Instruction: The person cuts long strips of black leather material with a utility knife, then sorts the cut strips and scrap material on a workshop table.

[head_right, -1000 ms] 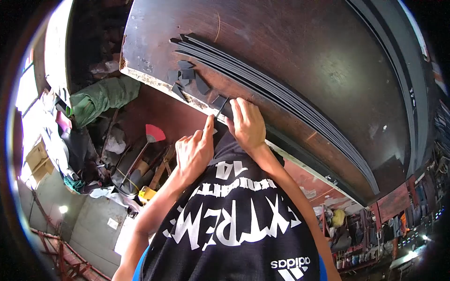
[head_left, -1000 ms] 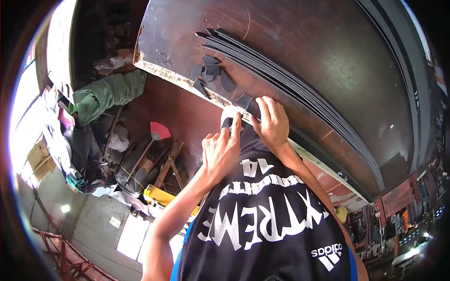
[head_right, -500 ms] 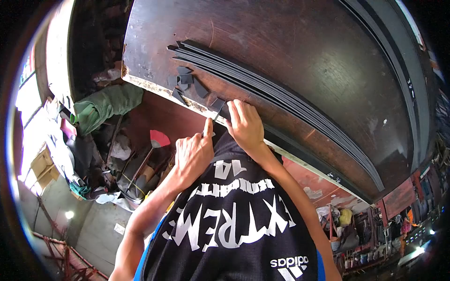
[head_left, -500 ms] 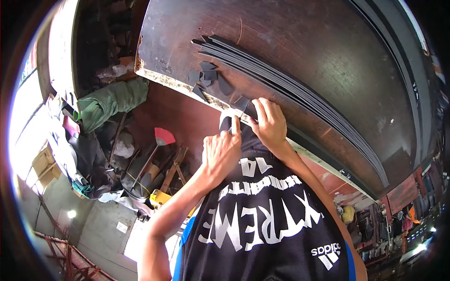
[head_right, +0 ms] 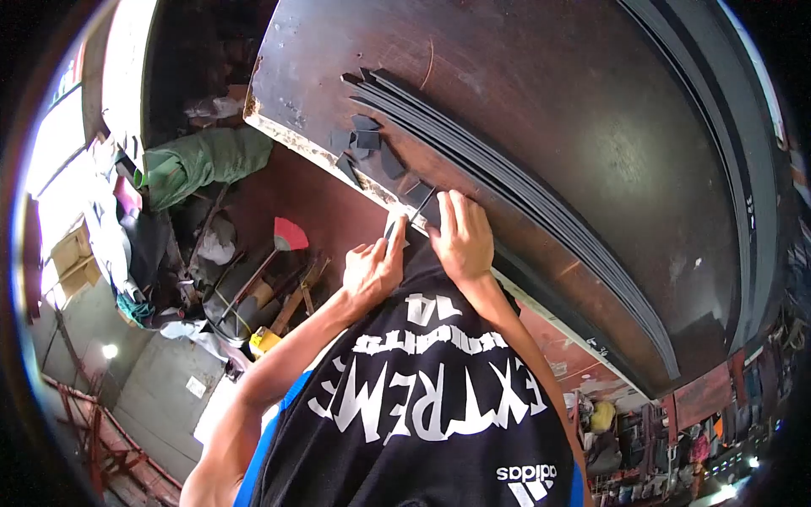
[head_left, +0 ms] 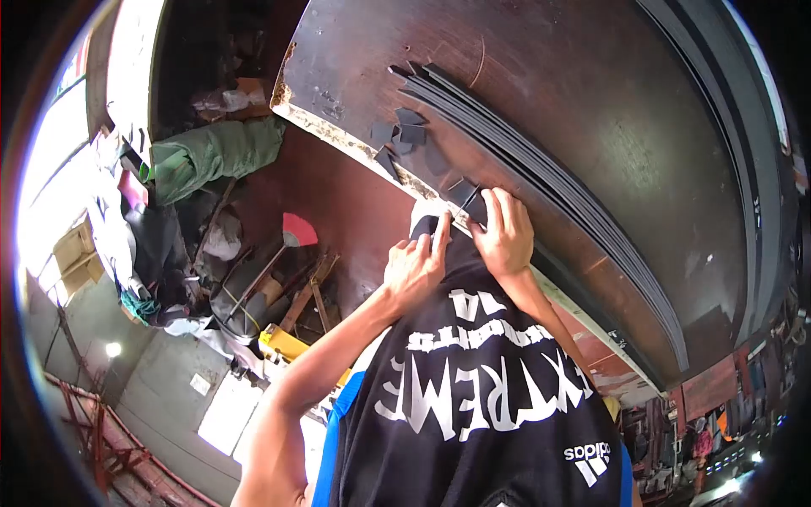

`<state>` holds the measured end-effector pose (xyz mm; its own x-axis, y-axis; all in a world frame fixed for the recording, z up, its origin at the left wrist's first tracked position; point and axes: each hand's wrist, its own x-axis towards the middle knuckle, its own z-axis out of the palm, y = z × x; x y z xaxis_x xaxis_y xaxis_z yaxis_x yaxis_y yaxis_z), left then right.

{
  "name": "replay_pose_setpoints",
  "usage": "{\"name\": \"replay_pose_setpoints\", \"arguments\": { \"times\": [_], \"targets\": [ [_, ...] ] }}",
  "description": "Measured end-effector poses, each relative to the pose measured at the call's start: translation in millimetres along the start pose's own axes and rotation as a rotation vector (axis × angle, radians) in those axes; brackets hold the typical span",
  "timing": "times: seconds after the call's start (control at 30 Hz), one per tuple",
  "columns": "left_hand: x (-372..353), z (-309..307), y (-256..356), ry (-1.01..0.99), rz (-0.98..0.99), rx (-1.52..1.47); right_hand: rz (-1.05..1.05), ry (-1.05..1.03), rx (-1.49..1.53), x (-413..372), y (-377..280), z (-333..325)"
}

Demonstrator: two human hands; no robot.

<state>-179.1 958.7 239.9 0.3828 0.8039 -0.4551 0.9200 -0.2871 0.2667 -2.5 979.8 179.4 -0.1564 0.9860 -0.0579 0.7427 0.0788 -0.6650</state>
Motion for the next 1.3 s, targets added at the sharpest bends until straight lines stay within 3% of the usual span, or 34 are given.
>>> {"name": "replay_pose_setpoints", "arguments": {
  "times": [0.1, 0.2, 0.33, 0.5, 0.57, 1.0, 1.13, 1.3],
  "targets": [
    [-1.5, 18.2, -6.9, 0.163, 0.018, -0.057, -0.019, 0.028, -0.04, 1.2, -0.3, 2.0],
    [-3.4, 6.4, 2.0, 0.158, -0.027, -0.055, -0.015, 0.039, -0.073, 1.2, -2.5, 1.8],
    [9.5, -38.9, 16.7, 0.0, -0.104, -0.065, -0.052, 0.034, -0.122, 1.2, -2.7, 1.4],
    [23.0, -61.6, 25.0, -0.026, -0.044, 0.025, -0.059, 0.024, -0.177, -0.4, -1.4, 3.7],
    [29.0, -73.8, 30.1, -0.239, -0.128, 0.016, -0.049, 0.015, -0.177, 0.4, -1.6, 1.5],
    [36.1, -62.7, 40.1, -0.358, -0.171, 0.054, -0.037, -0.069, -0.05, 1.3, -2.5, -3.8],
    [18.0, -42.1, 26.4, -0.332, -0.137, -0.007, -0.057, -0.027, -0.084, 0.0, 1.4, 2.7],
    [-4.8, 12.2, 1.0, 0.053, -0.05, -0.103, -0.035, 0.001, -0.098, 1.6, -1.5, 3.0]
  ]
}}
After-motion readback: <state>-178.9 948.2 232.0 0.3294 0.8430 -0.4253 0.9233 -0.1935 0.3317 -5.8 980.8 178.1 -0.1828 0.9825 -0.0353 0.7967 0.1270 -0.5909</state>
